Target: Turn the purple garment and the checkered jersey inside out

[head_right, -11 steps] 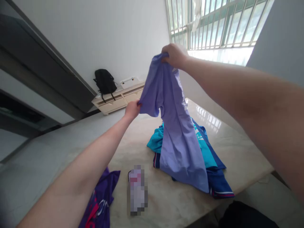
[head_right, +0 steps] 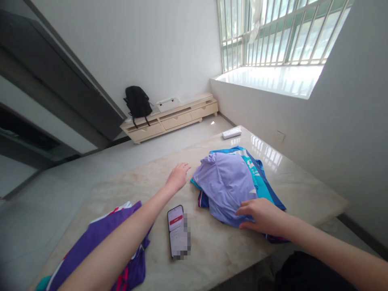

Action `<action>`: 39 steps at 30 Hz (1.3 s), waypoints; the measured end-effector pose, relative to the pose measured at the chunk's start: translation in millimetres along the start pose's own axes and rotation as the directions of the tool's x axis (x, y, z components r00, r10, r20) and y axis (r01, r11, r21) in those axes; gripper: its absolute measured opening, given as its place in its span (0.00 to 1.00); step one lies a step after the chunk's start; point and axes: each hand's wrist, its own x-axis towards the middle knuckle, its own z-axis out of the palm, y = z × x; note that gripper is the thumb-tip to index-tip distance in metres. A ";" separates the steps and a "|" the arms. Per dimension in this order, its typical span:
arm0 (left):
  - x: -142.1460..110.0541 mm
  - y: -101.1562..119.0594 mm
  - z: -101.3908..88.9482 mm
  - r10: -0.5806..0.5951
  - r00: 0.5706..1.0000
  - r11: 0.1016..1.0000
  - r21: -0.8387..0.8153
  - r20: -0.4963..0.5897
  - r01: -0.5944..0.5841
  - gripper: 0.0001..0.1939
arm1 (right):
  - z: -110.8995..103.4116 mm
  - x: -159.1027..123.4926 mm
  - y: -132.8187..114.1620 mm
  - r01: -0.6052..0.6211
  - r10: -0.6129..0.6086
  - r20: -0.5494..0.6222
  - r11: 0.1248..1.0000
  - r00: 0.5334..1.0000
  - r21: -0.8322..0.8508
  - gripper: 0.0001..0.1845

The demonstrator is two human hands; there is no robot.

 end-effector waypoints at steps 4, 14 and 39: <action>-60.5 60.4 43.4 0.106 0.994 0.993 -0.060 0.026 -0.104 0.21 | 16.4 26.0 49.2 -0.281 0.269 -0.203 0.959 0.941 -0.033 0.20; -137.4 156.8 127.0 0.104 0.991 0.977 -0.196 0.083 -0.086 0.44 | -11.8 151.9 133.0 -0.568 0.552 -0.150 0.817 0.820 -0.100 0.16; -396.1 -78.7 -13.8 -0.754 0.584 0.638 -0.122 -0.300 0.761 0.15 | 100.7 4.2 -12.9 -0.332 0.397 -0.458 0.918 0.795 0.219 0.32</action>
